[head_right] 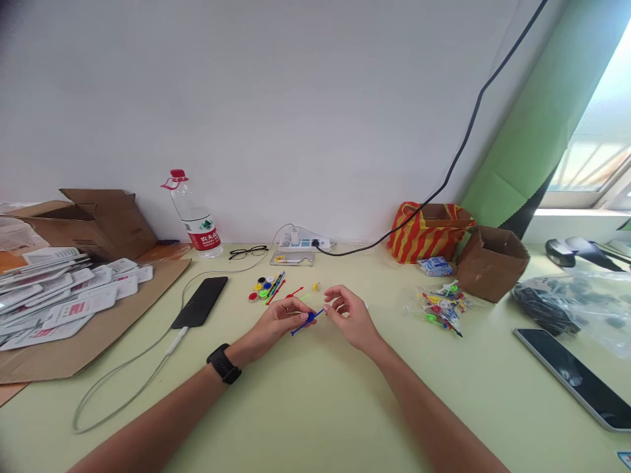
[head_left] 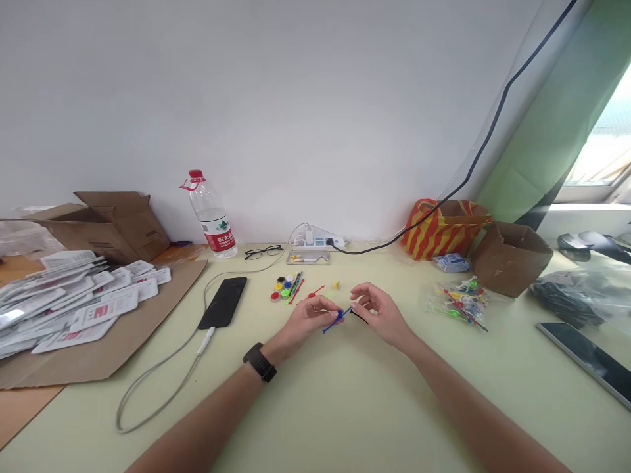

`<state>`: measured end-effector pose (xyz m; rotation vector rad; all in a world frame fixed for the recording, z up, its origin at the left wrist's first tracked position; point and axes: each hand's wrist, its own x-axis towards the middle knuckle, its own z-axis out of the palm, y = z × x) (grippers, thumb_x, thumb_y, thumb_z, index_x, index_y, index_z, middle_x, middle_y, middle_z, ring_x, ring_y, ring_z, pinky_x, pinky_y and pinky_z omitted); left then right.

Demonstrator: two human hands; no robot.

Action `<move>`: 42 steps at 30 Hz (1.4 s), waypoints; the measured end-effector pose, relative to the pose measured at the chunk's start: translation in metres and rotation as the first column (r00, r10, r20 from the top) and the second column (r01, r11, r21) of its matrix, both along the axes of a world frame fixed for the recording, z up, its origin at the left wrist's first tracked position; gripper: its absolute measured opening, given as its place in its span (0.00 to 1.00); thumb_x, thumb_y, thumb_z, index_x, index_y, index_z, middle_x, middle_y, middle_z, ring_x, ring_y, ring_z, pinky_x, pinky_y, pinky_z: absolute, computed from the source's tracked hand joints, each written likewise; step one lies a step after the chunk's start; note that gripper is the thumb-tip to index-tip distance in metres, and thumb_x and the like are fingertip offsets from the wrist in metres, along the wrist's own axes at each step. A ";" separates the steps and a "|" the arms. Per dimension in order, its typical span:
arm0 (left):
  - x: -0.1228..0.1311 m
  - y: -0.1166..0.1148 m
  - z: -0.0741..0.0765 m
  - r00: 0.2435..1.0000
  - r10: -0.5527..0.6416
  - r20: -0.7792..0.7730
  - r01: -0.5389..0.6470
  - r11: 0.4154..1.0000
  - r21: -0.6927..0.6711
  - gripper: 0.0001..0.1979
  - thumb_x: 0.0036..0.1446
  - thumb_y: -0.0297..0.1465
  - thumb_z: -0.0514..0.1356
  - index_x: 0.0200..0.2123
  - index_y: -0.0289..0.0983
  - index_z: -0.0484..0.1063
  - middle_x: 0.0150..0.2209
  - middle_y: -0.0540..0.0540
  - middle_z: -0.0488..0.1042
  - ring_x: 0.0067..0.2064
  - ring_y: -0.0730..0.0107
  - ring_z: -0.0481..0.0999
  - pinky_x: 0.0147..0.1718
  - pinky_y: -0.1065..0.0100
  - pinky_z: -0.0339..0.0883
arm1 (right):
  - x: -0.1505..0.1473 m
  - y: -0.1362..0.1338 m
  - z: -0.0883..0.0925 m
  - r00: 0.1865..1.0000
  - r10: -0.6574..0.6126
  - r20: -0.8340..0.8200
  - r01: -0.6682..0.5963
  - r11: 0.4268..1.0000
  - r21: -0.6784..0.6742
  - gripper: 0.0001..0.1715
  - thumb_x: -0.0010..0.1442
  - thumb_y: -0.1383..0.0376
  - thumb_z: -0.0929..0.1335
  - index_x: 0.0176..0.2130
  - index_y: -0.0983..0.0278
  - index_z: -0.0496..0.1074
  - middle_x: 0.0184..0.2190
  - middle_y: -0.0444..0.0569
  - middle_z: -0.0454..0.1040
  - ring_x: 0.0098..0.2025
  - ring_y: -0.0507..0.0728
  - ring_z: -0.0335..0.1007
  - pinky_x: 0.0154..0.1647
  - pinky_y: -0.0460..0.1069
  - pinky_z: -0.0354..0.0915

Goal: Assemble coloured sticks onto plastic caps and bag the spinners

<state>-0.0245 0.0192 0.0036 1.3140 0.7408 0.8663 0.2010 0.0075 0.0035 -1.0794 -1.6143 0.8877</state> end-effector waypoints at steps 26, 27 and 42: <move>0.004 0.003 -0.003 0.979 0.193 0.061 -0.193 0.981 -0.013 0.18 0.48 0.37 0.76 0.41 0.35 0.83 0.39 0.43 0.84 0.40 0.64 0.81 0.48 0.60 0.75 | 0.000 -0.012 0.010 0.990 0.097 -0.098 -0.107 0.990 -0.098 0.20 0.68 0.51 0.66 0.53 0.58 0.61 0.19 0.32 0.51 0.21 0.51 0.46 0.23 0.46 0.49; 0.004 0.003 -0.002 0.979 0.193 0.061 -0.192 0.981 -0.014 0.18 0.48 0.37 0.76 0.41 0.35 0.82 0.39 0.43 0.83 0.40 0.64 0.81 0.48 0.60 0.75 | -0.001 -0.012 0.010 0.992 0.084 -0.094 -0.091 0.993 -0.070 0.21 0.67 0.52 0.67 0.54 0.58 0.61 0.20 0.33 0.55 0.22 0.51 0.50 0.24 0.47 0.51; 0.007 -0.002 -0.005 0.996 0.090 0.022 -0.091 0.996 0.018 0.18 0.52 0.39 0.75 0.42 0.35 0.81 0.40 0.42 0.82 0.42 0.61 0.82 0.47 0.59 0.75 | -0.011 -0.016 0.005 0.981 0.195 -0.002 -0.195 0.980 -0.026 0.22 0.67 0.56 0.67 0.57 0.56 0.60 0.36 0.43 0.71 0.32 0.54 0.67 0.34 0.50 0.66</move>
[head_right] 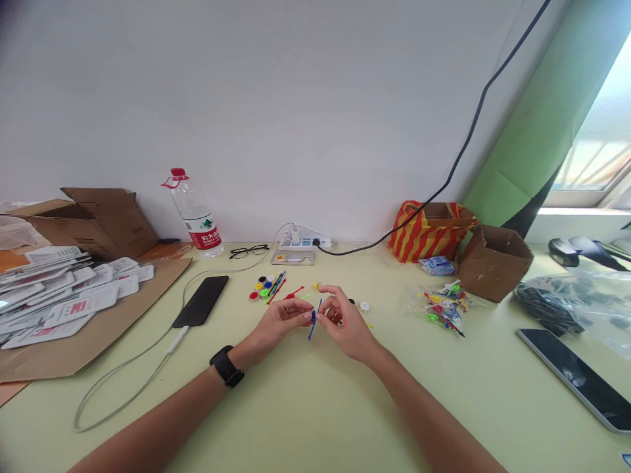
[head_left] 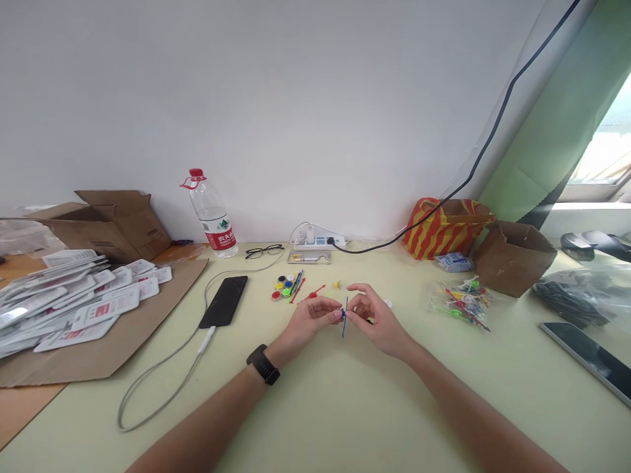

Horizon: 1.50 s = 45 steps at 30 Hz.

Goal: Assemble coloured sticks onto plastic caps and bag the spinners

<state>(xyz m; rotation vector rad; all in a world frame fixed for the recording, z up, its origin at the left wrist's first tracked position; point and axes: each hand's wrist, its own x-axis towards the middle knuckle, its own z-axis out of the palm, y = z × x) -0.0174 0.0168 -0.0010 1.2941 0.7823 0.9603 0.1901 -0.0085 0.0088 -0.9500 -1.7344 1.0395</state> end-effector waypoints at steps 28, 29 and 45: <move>-0.001 0.000 0.006 0.998 0.064 -0.022 -0.064 0.998 -0.007 0.14 0.51 0.37 0.74 0.39 0.36 0.83 0.37 0.44 0.81 0.39 0.66 0.77 0.40 0.66 0.70 | 0.005 0.003 0.003 0.998 -0.049 -0.045 0.047 0.998 -0.048 0.25 0.63 0.54 0.70 0.55 0.56 0.61 0.33 0.42 0.70 0.26 0.51 0.58 0.28 0.48 0.59; -0.001 -0.001 0.006 0.998 0.053 -0.025 -0.054 0.999 -0.003 0.14 0.52 0.37 0.74 0.39 0.36 0.83 0.37 0.44 0.80 0.39 0.66 0.77 0.40 0.66 0.70 | 0.004 0.002 0.002 0.999 -0.022 -0.027 0.021 0.999 -0.043 0.25 0.64 0.55 0.69 0.56 0.56 0.60 0.36 0.43 0.71 0.27 0.51 0.60 0.29 0.48 0.60; -0.001 -0.002 0.005 0.999 0.034 -0.031 -0.037 0.996 -0.085 0.17 0.53 0.40 0.73 0.39 0.33 0.81 0.34 0.43 0.80 0.38 0.65 0.78 0.40 0.65 0.70 | 0.003 -0.002 -0.003 0.988 -0.133 0.083 0.119 0.981 0.157 0.18 0.69 0.60 0.64 0.57 0.57 0.64 0.43 0.49 0.74 0.29 0.52 0.65 0.31 0.49 0.66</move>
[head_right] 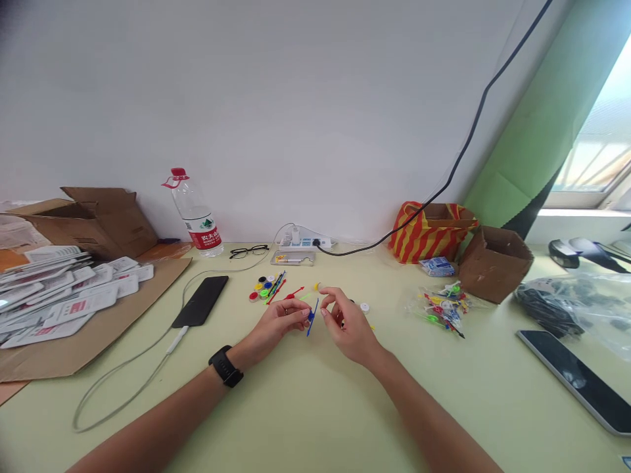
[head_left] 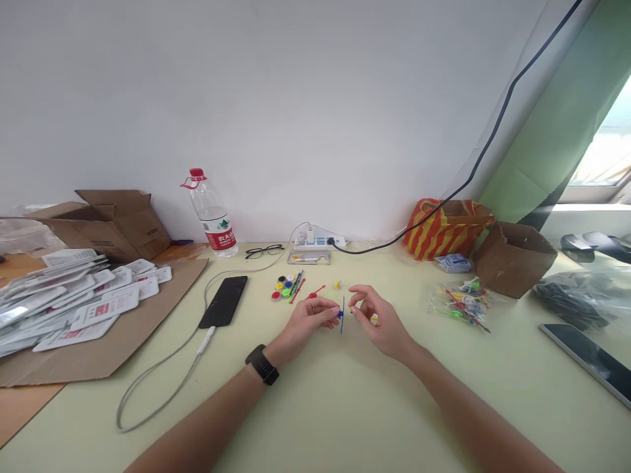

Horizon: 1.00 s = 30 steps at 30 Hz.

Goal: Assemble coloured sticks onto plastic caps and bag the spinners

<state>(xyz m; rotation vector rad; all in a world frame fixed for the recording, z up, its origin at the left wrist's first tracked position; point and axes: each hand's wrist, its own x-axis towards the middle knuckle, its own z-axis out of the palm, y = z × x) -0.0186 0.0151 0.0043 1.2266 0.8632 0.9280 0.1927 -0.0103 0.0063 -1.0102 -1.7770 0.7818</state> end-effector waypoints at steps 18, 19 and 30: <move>0.001 0.001 0.005 0.998 0.038 0.054 -0.035 0.998 -0.053 0.14 0.49 0.36 0.75 0.35 0.33 0.81 0.32 0.44 0.79 0.35 0.67 0.78 0.39 0.67 0.70 | 0.001 0.001 -0.002 0.997 0.044 0.060 -0.040 0.997 -0.066 0.22 0.68 0.61 0.65 0.60 0.57 0.61 0.32 0.41 0.68 0.26 0.51 0.60 0.28 0.47 0.59; 0.001 0.000 0.005 0.998 0.036 0.047 -0.033 0.998 -0.054 0.15 0.49 0.37 0.75 0.35 0.33 0.81 0.32 0.44 0.79 0.35 0.67 0.78 0.39 0.67 0.70 | 0.000 0.001 -0.004 0.997 0.042 0.068 -0.038 0.998 -0.057 0.23 0.67 0.62 0.65 0.60 0.57 0.61 0.34 0.42 0.69 0.26 0.51 0.61 0.28 0.48 0.60; -0.001 0.000 -0.002 0.999 -0.048 -0.006 0.048 0.999 0.003 0.15 0.55 0.39 0.72 0.41 0.35 0.81 0.34 0.43 0.80 0.37 0.66 0.77 0.41 0.65 0.70 | 0.000 -0.002 -0.002 0.989 0.083 0.118 -0.074 0.994 -0.079 0.29 0.66 0.65 0.65 0.64 0.54 0.58 0.46 0.47 0.76 0.27 0.50 0.65 0.27 0.46 0.63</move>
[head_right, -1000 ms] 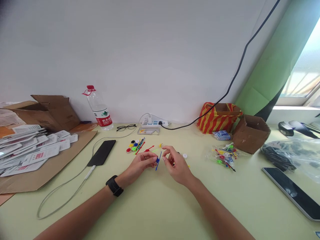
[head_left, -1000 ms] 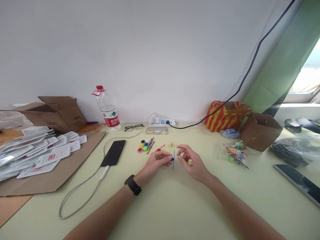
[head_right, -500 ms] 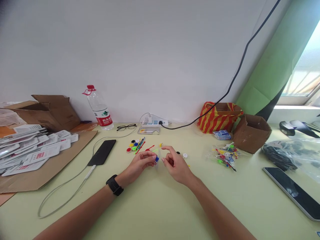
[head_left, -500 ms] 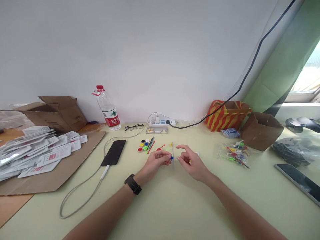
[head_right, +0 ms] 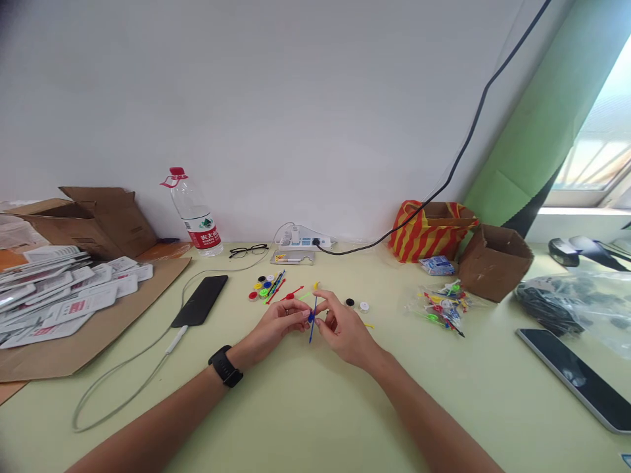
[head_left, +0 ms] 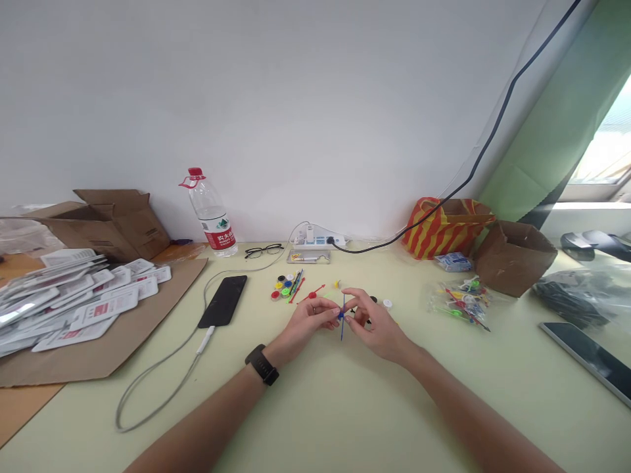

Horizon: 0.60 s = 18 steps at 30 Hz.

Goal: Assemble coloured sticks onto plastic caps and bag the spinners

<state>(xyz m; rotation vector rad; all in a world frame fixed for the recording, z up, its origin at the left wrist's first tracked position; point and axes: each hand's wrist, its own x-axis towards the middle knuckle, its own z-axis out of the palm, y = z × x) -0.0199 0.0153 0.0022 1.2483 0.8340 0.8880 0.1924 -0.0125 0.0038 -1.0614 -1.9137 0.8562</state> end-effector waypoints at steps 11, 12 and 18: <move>0.002 0.000 0.003 0.998 0.056 0.033 -0.053 0.996 -0.067 0.14 0.51 0.37 0.74 0.36 0.34 0.80 0.32 0.44 0.78 0.35 0.66 0.78 0.40 0.65 0.70 | 0.000 -0.007 0.007 0.990 -0.141 0.022 0.130 0.957 0.260 0.27 0.69 0.63 0.63 0.65 0.56 0.58 0.45 0.50 0.75 0.36 0.55 0.71 0.39 0.51 0.69; 0.002 0.000 0.004 0.997 0.058 0.047 -0.054 0.996 -0.075 0.14 0.51 0.37 0.74 0.36 0.34 0.80 0.32 0.44 0.78 0.35 0.66 0.77 0.40 0.66 0.69 | 0.000 -0.008 0.008 0.991 -0.131 0.007 0.125 0.963 0.237 0.30 0.69 0.62 0.63 0.67 0.57 0.55 0.43 0.51 0.75 0.38 0.56 0.71 0.38 0.51 0.69; 0.001 0.000 0.008 0.989 0.081 0.122 -0.071 0.994 -0.084 0.11 0.51 0.35 0.74 0.34 0.35 0.80 0.31 0.46 0.78 0.35 0.68 0.76 0.38 0.68 0.68 | 0.001 -0.003 0.007 0.995 0.014 -0.103 -0.027 0.992 -0.123 0.26 0.73 0.59 0.57 0.67 0.59 0.52 0.19 0.34 0.55 0.21 0.53 0.52 0.23 0.47 0.53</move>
